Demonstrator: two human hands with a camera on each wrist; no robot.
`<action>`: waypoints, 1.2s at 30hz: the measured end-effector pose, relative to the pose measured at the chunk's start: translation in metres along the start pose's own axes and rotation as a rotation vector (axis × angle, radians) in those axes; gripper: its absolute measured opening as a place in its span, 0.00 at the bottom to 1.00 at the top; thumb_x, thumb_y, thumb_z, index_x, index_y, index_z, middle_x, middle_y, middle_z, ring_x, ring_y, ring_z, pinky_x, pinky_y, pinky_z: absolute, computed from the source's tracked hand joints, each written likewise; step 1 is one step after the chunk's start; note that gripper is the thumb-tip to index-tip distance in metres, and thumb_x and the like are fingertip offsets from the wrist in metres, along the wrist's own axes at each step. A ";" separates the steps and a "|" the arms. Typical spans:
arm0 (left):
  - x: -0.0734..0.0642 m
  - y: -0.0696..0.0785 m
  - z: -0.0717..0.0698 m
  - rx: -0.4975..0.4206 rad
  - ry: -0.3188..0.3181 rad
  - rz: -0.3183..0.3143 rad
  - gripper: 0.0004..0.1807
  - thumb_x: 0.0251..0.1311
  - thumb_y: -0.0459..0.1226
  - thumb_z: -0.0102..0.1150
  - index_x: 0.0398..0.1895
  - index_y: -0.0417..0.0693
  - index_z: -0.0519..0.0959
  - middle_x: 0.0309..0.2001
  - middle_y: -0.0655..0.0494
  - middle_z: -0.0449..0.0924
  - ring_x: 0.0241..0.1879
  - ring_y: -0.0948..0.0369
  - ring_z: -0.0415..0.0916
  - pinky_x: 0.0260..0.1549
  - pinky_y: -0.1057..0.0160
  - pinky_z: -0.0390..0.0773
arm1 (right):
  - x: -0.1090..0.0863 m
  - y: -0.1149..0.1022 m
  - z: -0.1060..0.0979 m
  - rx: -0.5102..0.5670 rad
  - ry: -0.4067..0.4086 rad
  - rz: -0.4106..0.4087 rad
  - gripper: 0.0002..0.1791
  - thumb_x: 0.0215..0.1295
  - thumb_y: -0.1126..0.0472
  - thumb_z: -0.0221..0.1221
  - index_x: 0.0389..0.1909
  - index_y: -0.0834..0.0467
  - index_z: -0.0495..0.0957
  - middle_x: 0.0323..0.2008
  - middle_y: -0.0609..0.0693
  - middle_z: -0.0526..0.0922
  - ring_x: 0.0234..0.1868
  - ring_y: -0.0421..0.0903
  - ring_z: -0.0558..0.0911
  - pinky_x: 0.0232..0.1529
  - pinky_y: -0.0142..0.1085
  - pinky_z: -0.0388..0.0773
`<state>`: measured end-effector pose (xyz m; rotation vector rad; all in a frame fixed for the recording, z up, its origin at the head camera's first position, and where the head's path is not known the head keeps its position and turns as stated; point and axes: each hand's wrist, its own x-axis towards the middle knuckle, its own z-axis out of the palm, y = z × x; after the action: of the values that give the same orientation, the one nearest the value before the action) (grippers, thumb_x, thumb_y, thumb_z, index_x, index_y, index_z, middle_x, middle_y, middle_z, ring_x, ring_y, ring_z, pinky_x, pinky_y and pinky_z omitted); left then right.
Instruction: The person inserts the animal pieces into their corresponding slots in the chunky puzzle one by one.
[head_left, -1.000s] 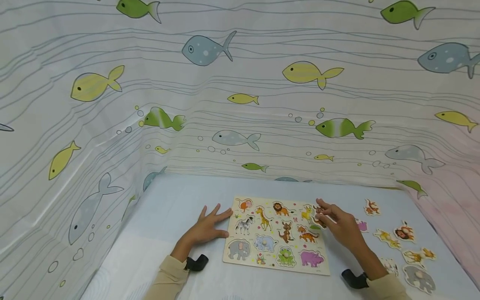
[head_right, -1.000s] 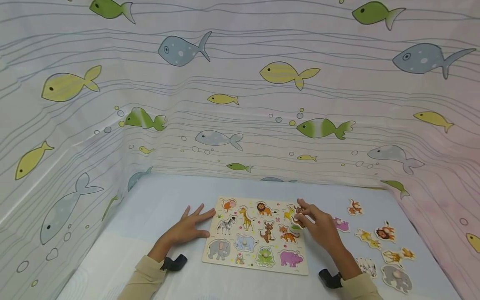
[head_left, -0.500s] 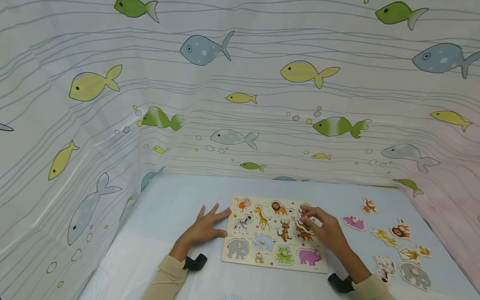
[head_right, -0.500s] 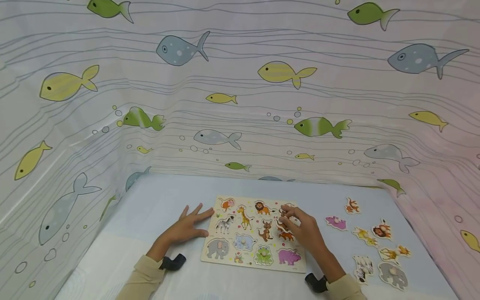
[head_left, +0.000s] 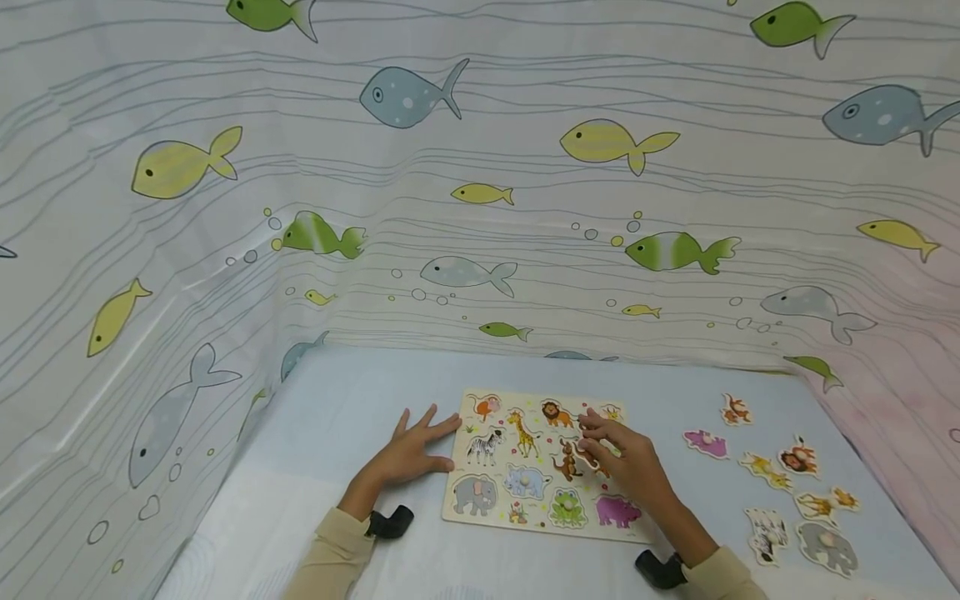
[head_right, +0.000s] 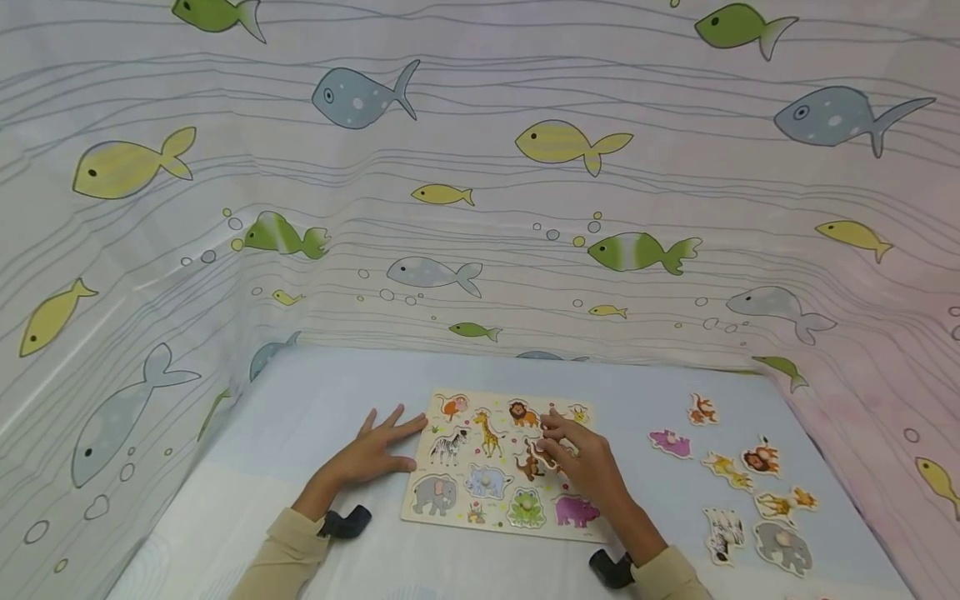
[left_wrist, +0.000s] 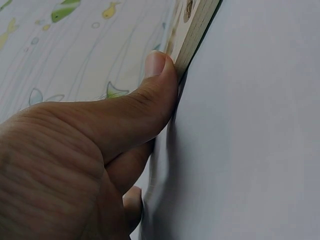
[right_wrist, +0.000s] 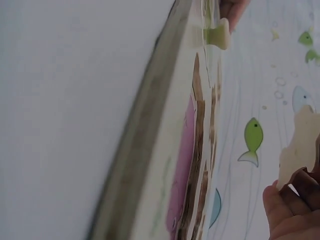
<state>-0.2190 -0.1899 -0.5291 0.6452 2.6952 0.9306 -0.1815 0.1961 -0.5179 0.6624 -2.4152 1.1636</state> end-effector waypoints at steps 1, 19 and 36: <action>0.000 0.000 0.000 0.000 0.000 -0.001 0.44 0.53 0.51 0.70 0.74 0.55 0.66 0.75 0.59 0.64 0.80 0.46 0.40 0.75 0.37 0.20 | 0.000 0.000 0.001 0.000 -0.001 -0.007 0.07 0.62 0.64 0.67 0.40 0.59 0.84 0.56 0.53 0.86 0.63 0.52 0.80 0.60 0.13 0.66; 0.001 -0.002 0.001 0.008 -0.007 0.010 0.44 0.54 0.52 0.69 0.75 0.55 0.65 0.75 0.58 0.63 0.80 0.45 0.40 0.75 0.36 0.21 | -0.004 0.008 0.025 -0.060 0.037 -0.185 0.16 0.54 0.70 0.71 0.45 0.63 0.83 0.51 0.59 0.87 0.56 0.59 0.83 0.56 0.13 0.71; 0.001 0.001 -0.001 0.023 -0.004 -0.004 0.43 0.54 0.52 0.69 0.74 0.55 0.66 0.75 0.58 0.64 0.80 0.45 0.41 0.75 0.36 0.22 | -0.010 0.014 0.037 -0.087 0.025 -0.117 0.18 0.55 0.69 0.71 0.48 0.64 0.83 0.50 0.57 0.87 0.49 0.52 0.87 0.48 0.13 0.75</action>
<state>-0.2196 -0.1890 -0.5278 0.6455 2.7067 0.8977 -0.1857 0.1765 -0.5540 0.7461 -2.3569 1.0084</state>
